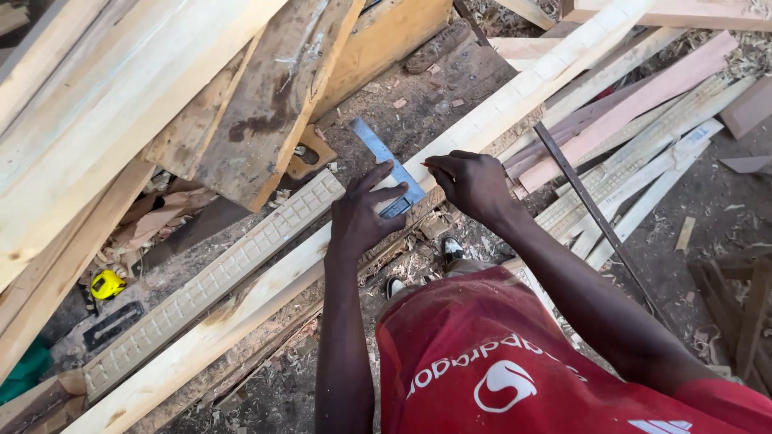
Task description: Measuring and marking wood planks using a tape measure and a square in a workshop environment.
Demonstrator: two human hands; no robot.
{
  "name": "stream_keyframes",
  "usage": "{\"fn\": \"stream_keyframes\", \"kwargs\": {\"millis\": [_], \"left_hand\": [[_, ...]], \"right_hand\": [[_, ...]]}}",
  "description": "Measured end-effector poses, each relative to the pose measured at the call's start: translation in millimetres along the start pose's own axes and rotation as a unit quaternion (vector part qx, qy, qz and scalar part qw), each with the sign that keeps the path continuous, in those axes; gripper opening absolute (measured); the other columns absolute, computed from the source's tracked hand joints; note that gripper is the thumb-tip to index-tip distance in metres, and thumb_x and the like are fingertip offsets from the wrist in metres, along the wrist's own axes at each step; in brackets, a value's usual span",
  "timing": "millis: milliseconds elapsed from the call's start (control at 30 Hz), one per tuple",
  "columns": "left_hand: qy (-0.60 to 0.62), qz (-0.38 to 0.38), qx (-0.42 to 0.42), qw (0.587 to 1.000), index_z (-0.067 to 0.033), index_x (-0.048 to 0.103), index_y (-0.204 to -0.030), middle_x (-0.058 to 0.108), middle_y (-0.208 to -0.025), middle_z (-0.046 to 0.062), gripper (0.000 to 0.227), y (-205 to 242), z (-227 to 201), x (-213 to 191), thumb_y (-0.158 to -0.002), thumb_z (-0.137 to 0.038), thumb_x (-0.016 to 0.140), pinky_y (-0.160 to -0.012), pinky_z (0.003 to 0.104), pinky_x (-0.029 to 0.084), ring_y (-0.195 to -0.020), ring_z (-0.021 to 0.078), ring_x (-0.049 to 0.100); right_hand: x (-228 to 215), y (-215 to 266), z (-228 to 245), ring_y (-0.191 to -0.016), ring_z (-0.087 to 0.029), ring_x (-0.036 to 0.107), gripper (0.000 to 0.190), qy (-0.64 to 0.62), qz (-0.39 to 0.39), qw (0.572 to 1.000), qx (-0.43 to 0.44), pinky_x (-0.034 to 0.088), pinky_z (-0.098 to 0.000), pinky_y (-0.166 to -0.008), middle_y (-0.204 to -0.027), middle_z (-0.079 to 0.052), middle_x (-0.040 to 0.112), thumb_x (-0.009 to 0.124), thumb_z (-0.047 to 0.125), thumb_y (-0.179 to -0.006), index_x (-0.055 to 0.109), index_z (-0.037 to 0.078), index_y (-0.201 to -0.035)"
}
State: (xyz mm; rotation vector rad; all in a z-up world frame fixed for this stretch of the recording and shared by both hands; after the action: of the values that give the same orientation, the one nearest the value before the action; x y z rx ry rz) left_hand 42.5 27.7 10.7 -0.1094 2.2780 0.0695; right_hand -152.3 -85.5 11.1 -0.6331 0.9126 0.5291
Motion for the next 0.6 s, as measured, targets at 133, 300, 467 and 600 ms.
{"fn": "stream_keyframes", "kwargs": {"millis": [133,300,467,600], "left_hand": [[-0.002,-0.036,0.029,0.999,-0.0366,0.078,-0.116,0.058,-0.148,-0.009,0.050,0,4,9,-0.066,-0.039,0.080,-0.090,0.059,0.061,-0.123,0.0280,0.064],[0.001,-0.055,0.032,0.998,-0.0383,0.079,-0.114,0.059,-0.145,-0.011,0.050,-2,14,17,-0.064,-0.041,0.081,-0.088,0.057,0.063,-0.119,0.0266,0.065],[0.003,-0.052,0.032,0.998,-0.0435,0.077,-0.117,0.059,-0.146,-0.012,0.049,0,14,15,-0.067,-0.044,0.079,-0.089,0.056,0.062,-0.120,0.0257,0.065],[0.006,-0.040,0.023,0.999,-0.0418,0.078,-0.115,0.059,-0.146,-0.012,0.048,0,8,7,-0.067,-0.046,0.078,-0.089,0.058,0.061,-0.121,0.0270,0.064]], "right_hand": [[15,-5,-1,-0.080,-0.038,0.072,0.019,-0.012,0.015,1.000,-0.004,0.059,-0.0478,-0.067,-0.083,-0.008,0.074,0.069,0.021,-0.096,0.079,0.019,-0.111],[32,-13,-2,-0.081,-0.039,0.072,0.019,-0.031,0.024,0.999,-0.031,0.059,-0.0503,-0.068,-0.083,-0.011,0.074,0.068,0.020,-0.096,0.079,0.017,-0.112],[40,-18,-8,-0.083,-0.037,0.072,0.019,0.009,0.044,0.996,-0.077,0.060,-0.0490,-0.068,-0.084,-0.009,0.072,0.065,0.019,-0.096,0.078,0.018,-0.111],[35,-15,-5,-0.083,-0.038,0.072,0.020,0.020,0.052,0.995,-0.086,0.059,-0.0508,-0.067,-0.084,-0.010,0.071,0.063,0.018,-0.097,0.077,0.016,-0.111]]}}
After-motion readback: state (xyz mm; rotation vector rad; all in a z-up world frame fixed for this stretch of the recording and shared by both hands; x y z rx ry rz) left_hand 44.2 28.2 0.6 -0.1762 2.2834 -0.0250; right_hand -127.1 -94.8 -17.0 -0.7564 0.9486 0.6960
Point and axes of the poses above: each hand's wrist, its own y-axis away from the middle knuckle, its own x-axis out of the palm, z = x × y, the point moved 2 cm from there along -y, towards the middle knuckle
